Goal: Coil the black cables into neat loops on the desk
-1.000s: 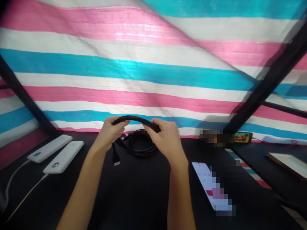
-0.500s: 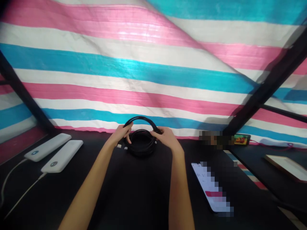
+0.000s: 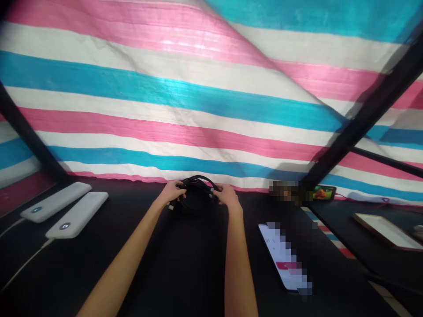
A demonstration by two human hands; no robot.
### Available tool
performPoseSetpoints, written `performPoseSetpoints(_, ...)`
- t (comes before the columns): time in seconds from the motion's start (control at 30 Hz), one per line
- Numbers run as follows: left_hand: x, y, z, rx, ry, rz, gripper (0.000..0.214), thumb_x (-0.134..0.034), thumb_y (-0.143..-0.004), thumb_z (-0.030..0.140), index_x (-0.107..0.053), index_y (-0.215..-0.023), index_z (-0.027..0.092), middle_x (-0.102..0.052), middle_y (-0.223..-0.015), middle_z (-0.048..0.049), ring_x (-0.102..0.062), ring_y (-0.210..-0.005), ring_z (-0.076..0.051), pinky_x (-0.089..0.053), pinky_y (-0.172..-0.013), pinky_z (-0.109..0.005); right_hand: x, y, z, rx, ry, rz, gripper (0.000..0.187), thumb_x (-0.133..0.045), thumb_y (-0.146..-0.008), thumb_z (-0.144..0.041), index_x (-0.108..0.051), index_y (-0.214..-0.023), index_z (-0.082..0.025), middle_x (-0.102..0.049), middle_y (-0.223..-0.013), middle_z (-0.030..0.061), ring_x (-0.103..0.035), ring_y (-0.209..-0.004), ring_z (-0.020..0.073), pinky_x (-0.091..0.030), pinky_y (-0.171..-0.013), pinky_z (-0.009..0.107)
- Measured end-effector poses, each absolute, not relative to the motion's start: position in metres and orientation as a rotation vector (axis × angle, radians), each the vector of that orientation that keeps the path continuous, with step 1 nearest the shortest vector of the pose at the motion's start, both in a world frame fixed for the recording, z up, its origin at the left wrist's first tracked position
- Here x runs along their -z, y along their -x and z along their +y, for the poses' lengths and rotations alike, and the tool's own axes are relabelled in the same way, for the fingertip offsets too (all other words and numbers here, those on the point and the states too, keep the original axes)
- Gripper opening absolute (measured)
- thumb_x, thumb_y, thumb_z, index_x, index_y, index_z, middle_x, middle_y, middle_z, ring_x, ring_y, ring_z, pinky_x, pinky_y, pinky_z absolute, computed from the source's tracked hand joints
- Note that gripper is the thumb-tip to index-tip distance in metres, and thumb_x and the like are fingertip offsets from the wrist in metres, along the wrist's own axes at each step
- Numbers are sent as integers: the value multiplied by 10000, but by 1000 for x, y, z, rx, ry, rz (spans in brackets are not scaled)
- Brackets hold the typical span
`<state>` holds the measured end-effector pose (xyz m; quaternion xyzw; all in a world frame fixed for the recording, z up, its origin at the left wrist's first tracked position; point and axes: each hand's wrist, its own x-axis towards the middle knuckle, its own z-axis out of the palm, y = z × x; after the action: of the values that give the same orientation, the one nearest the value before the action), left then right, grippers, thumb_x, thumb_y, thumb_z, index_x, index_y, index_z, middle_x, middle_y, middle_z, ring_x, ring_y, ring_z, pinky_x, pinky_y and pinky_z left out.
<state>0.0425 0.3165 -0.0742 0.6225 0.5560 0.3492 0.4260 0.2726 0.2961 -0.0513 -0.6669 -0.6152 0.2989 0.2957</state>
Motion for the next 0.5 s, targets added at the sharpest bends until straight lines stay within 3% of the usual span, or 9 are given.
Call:
performPoseSetpoints(0.13,74,-43,317,-860,-1576,1357,60,-629,-707,157,-611,-755,127,-648,-563,-6,-520,-384,-77,-418,-412,-180,63,-276,302,-790,1764,-1597,407,-658,-705,-300,-671,-1105,-230,-696,-1033,42,-668,-748,172,-497,-418,152)
performPoseSetpoints(0.27,75,-39,317,-818,-1566,1310,69,-635,-720,187,-621,-735,121,-659,-589,-24,-539,-399,-83,-439,-430,-193,81,-276,312,-760,1762,-1478,560,-707,-669,-329,-606,-1203,-194,-639,-1176,96,-682,-758,184,-520,-429,171)
performPoseSetpoints(0.5,69,-26,320,-797,-1560,1323,52,-619,-722,178,-627,-728,127,-664,-596,-24,-521,-391,-77,-433,-438,-197,90,-270,319,-763,1708,-1487,466,-728,-661,-320,-667,-1107,-201,-700,-1048,60,-683,-729,170,-531,-456,176)
